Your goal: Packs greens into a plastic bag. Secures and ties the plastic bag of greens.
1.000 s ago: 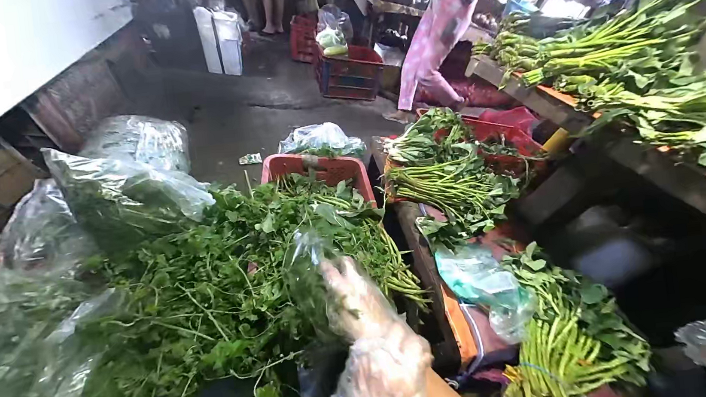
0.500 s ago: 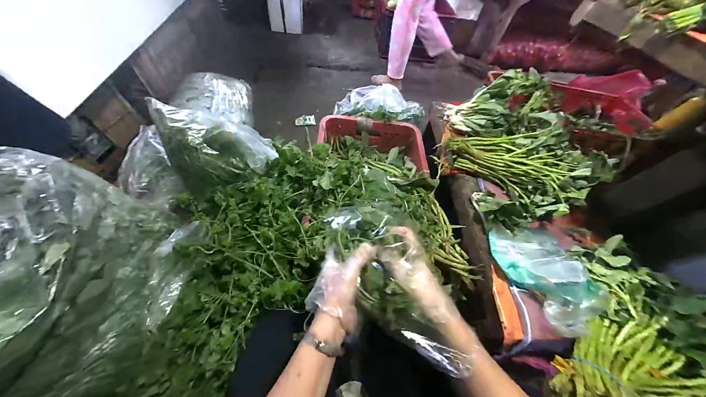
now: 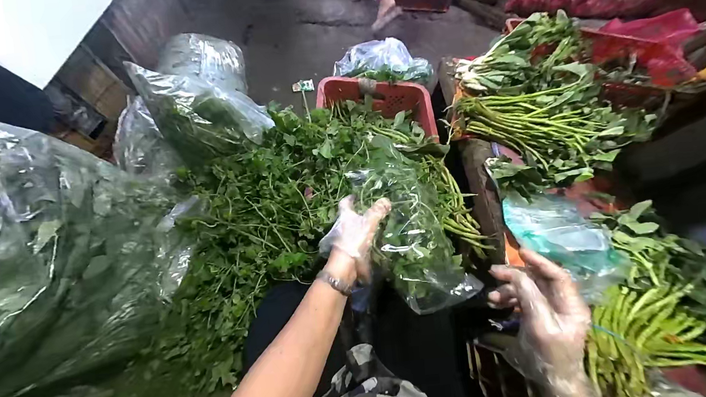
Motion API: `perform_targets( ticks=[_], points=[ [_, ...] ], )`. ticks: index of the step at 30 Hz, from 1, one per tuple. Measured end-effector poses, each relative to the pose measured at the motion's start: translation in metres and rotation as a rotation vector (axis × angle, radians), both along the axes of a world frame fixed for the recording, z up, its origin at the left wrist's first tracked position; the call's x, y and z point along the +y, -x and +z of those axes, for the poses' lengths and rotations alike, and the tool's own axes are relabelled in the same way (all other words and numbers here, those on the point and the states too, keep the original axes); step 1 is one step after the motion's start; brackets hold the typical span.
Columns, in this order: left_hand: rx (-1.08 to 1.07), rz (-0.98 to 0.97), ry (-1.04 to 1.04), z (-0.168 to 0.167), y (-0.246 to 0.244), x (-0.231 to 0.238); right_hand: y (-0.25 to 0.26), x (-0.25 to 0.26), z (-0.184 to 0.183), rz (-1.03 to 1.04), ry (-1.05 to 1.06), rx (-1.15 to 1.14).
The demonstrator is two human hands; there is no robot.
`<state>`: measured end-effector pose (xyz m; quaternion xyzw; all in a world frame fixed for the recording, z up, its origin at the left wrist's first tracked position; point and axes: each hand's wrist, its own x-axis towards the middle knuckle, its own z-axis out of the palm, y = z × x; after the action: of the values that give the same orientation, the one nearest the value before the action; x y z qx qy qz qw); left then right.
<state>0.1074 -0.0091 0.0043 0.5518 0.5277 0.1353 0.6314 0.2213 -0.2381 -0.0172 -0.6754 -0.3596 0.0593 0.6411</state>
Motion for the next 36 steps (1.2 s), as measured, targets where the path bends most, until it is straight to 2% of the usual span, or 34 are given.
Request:
perform_targets(
  ticks=[1, 2, 4, 5, 6, 8, 9, 12, 14, 15, 17, 19, 21, 23, 25, 26, 28, 30, 32, 34, 36],
  points=[
    [0.066, -0.071, -0.001, -0.004, -0.004, 0.003, -0.003, 0.002, -0.007, -0.066, 0.041, -0.058],
    [0.108, -0.118, 0.012, -0.01, -0.008, 0.005, -0.007, 0.003, -0.015, -0.046, 0.136, -0.118],
    [0.082, -0.13, 0.074, -0.019, -0.009, 0.004, -0.007, 0.007, -0.024, 0.148, 0.393, -0.126],
    [-0.014, -0.085, 0.126, -0.022, -0.009, 0.002, -0.005, 0.011, -0.027, 0.24, 0.476, -0.122],
    [-0.128, -0.032, 0.186, -0.021, -0.009, 0.002, 0.0, 0.017, -0.03, 0.261, 0.485, -0.145],
    [-0.258, -0.023, 0.217, -0.015, -0.006, 0.007, 0.008, 0.034, -0.029, 0.161, 0.304, -0.14],
    [-0.234, -0.062, 0.126, -0.011, -0.002, 0.011, 0.008, 0.044, -0.02, 0.121, 0.204, -0.072],
    [0.01, -0.016, -0.46, 0.005, 0.016, 0.013, -0.006, 0.07, 0.006, 0.073, 0.036, 0.138],
    [-0.075, 0.075, -0.81, -0.002, 0.034, -0.001, -0.016, 0.078, 0.012, 0.067, 0.024, 0.206],
    [-0.158, 0.096, -0.894, -0.012, 0.045, -0.015, -0.017, 0.077, 0.011, 0.073, 0.014, 0.182],
    [-0.228, 0.142, -0.88, -0.038, 0.07, -0.046, -0.015, 0.062, 0.005, 0.146, -0.034, 0.034],
    [-0.194, 0.234, -0.694, -0.065, 0.084, -0.068, -0.008, 0.047, -0.009, 0.267, -0.002, -0.137],
    [-0.181, 0.227, -0.545, -0.081, 0.089, -0.08, 0.011, 0.045, -0.021, 0.366, 0.102, -0.311],
    [-0.224, 0.123, -0.629, -0.085, 0.084, -0.08, 0.026, 0.055, -0.027, 0.397, 0.218, -0.531],
    [-0.166, 0.067, -0.752, -0.067, 0.072, -0.07, 0.029, 0.074, -0.025, 0.376, 0.246, -0.662],
    [-0.106, 0.069, -0.787, -0.052, 0.064, -0.06, 0.025, 0.085, -0.018, 0.371, 0.251, -0.643],
    [-0.016, -0.006, -0.787, -0.016, 0.05, -0.033, 0.011, 0.104, 0.009, 0.394, 0.249, -0.428],
    [0.006, -0.165, -0.892, 0.025, 0.039, 0.0, -0.01, 0.123, 0.045, 0.422, 0.214, -0.2],
    [-0.013, -0.326, -1.152, 0.058, 0.027, 0.033, -0.043, 0.147, 0.069, 0.331, 0.222, -0.25],
    [-0.034, -0.544, -1.383, 0.081, 0.023, 0.055, -0.072, 0.163, 0.088, 0.247, 0.346, -0.35],
    [0.063, -0.663, -1.391, 0.106, 0.021, 0.064, -0.087, 0.165, 0.114, 0.261, 0.32, -0.451]
  ],
)
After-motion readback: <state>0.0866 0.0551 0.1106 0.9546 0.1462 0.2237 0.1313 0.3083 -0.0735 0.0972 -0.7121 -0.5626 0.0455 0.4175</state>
